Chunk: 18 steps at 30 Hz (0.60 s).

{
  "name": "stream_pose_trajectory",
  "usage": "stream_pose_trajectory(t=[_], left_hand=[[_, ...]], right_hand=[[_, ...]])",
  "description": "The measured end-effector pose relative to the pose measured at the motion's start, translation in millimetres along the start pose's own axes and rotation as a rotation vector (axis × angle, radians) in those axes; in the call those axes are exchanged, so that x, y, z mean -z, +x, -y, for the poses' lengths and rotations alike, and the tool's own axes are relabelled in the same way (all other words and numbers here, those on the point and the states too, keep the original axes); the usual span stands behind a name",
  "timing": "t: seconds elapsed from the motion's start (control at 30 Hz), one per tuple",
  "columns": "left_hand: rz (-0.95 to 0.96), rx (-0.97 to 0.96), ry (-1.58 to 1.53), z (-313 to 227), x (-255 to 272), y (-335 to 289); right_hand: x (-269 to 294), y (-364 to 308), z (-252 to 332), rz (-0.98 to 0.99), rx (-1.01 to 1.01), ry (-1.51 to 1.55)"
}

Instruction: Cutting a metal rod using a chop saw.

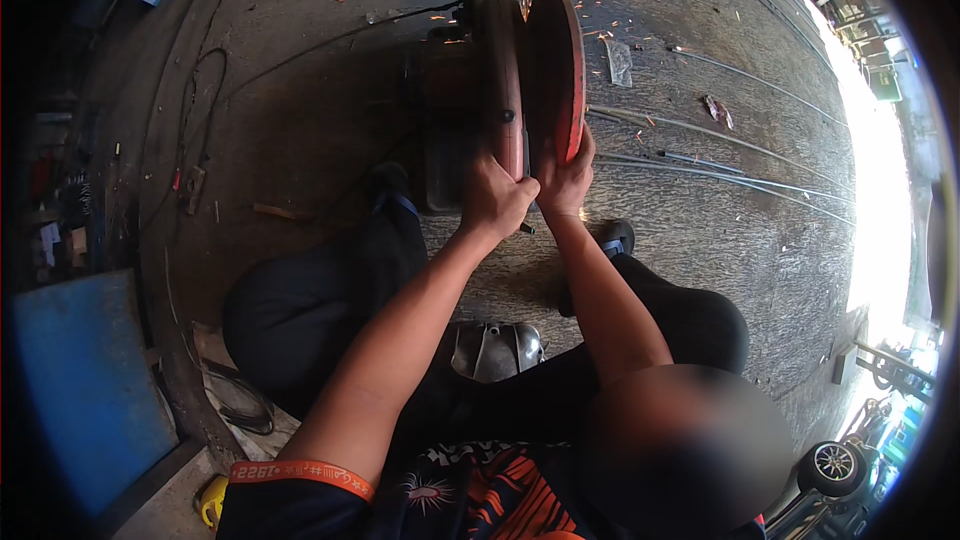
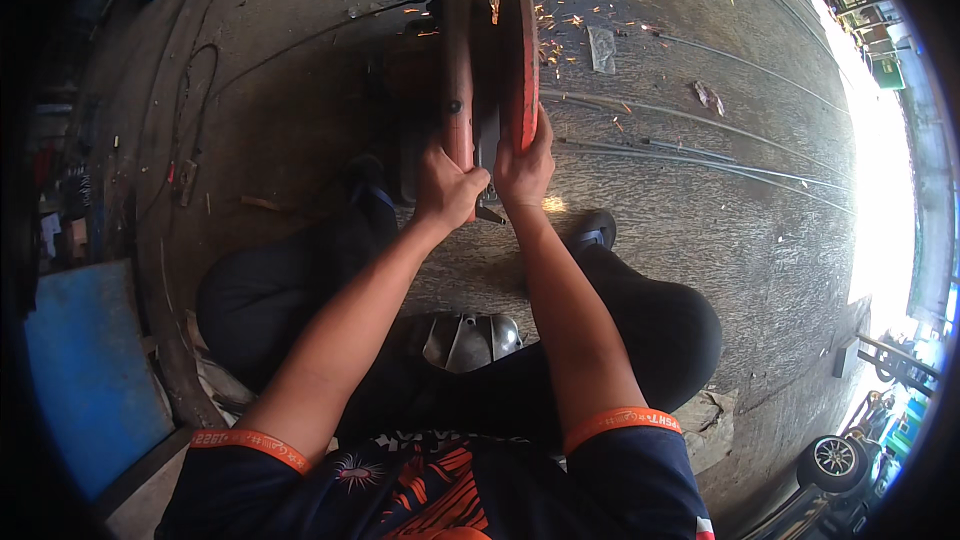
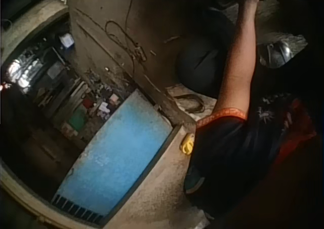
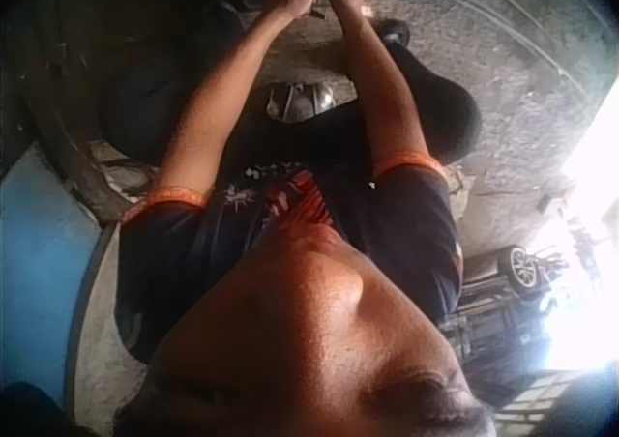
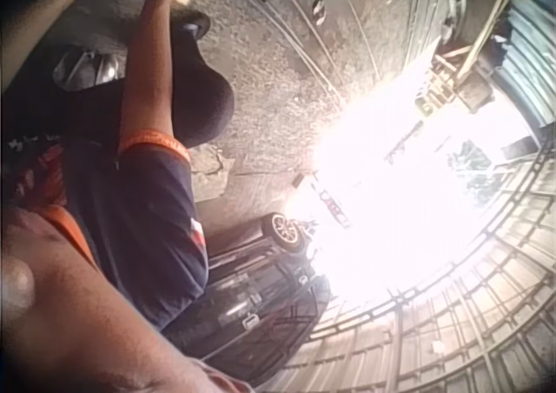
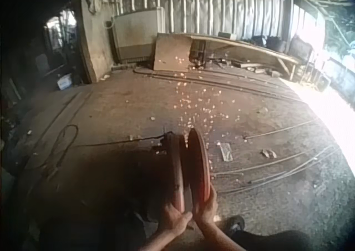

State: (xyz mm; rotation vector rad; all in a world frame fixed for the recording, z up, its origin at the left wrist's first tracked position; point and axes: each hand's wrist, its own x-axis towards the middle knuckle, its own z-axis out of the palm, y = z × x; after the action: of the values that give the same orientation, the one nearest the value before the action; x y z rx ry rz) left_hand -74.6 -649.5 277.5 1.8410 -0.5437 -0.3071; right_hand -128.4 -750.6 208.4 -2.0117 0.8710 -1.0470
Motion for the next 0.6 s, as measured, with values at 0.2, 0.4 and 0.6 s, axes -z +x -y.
stream_pose_trajectory(t=[0.2,0.4,0.6], left_hand=[[-0.009,-0.013,0.012,-0.8,1.2,-0.3],[0.070,0.050,0.000,-4.2,3.9,0.2],[-0.006,-0.023,-0.011,2.4,0.0,-0.2]], right_hand=[[-0.3,-0.1,3.6,-0.001,-0.021,0.012],[-2.2,-0.2,-3.4,0.003,-0.023,0.003],[-1.9,-1.5,-2.0,-0.006,0.001,-0.006]])
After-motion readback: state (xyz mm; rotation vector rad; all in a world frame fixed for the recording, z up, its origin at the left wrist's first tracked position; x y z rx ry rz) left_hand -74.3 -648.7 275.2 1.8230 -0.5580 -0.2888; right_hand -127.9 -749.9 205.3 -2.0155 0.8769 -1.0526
